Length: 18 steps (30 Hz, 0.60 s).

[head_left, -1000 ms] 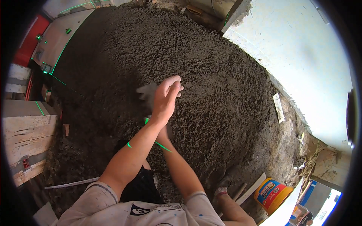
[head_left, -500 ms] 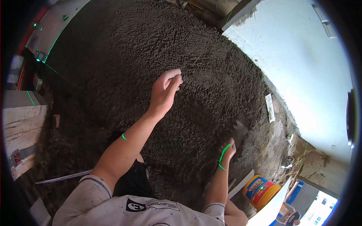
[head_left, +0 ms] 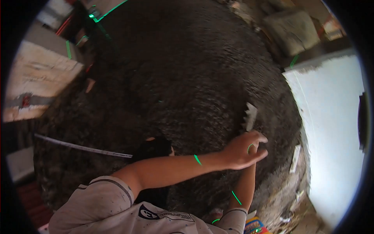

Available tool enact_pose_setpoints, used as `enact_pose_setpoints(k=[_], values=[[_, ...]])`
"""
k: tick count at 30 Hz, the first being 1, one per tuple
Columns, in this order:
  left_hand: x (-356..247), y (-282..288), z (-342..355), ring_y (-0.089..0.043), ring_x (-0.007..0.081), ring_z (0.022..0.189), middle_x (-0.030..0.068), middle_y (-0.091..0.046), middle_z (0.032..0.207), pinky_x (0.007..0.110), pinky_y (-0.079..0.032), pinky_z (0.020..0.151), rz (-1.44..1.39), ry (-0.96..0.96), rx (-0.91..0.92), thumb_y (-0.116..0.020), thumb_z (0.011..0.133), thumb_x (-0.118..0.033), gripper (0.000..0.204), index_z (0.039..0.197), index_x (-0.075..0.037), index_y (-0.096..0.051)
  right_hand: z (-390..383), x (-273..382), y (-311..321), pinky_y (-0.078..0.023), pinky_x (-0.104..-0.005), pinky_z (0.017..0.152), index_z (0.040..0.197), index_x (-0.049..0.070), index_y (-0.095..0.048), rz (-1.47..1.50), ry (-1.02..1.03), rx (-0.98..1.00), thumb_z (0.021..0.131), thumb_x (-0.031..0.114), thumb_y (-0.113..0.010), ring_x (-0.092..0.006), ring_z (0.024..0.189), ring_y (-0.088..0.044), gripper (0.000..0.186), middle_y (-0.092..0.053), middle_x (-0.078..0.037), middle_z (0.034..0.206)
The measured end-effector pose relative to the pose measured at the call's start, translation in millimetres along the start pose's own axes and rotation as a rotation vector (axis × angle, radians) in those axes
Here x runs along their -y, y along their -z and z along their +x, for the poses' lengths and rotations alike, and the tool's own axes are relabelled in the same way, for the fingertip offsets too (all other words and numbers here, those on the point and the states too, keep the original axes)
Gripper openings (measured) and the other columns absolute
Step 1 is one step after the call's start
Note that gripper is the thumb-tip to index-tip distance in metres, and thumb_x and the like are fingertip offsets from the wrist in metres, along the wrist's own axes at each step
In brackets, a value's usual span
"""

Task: Preparing and leveling a floor area with sand and cement using a shovel and trowel.

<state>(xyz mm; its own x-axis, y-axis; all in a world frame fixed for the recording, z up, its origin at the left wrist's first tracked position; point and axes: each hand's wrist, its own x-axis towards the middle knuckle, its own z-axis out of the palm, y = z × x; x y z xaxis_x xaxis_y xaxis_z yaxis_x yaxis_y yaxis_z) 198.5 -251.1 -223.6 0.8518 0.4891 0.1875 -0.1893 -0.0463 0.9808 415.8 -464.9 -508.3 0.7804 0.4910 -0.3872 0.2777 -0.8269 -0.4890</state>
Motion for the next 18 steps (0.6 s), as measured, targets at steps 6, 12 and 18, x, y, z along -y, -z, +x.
enact_pose_setpoints(k=[6,12,18], values=[[-1.8,17.5,-13.9,-0.066,0.0290,0.104,0.0157,-0.060,0.124,0.040,-0.054,0.094,-0.043,0.011,0.014,-0.071,0.098,-0.031,0.047,0.130,0.002,-0.058,-46.9,283.7,-121.8,-0.058,-0.0473,0.078,0.106,-0.001,-0.075,-0.283,0.640,0.499,0.089,0.039,-0.072,-0.0359,0.089,-0.074,0.043,-0.076,-0.021,0.103],[-1.3,10.3,2.9,-0.067,0.0254,0.104,0.0153,-0.061,0.130,0.039,-0.054,0.091,-0.090,0.147,0.001,-0.073,0.097,-0.031,0.045,0.130,-0.003,-0.060,-153.8,347.5,-164.0,-0.053,-0.0500,0.095,0.111,0.004,-0.070,-0.105,0.692,0.720,0.096,0.040,-0.064,-0.0442,0.107,-0.066,0.040,-0.071,-0.022,0.109],[36.2,33.1,31.0,-0.069,0.0236,0.100,0.0172,-0.070,0.114,0.037,-0.055,0.089,-0.216,0.234,-0.186,-0.070,0.099,-0.035,0.050,0.133,0.001,-0.060,-187.5,277.7,-77.1,-0.054,-0.0514,0.090,0.120,0.008,-0.064,-0.252,0.276,0.615,0.097,0.048,-0.060,-0.0434,0.103,-0.068,0.046,-0.074,-0.018,0.105]])
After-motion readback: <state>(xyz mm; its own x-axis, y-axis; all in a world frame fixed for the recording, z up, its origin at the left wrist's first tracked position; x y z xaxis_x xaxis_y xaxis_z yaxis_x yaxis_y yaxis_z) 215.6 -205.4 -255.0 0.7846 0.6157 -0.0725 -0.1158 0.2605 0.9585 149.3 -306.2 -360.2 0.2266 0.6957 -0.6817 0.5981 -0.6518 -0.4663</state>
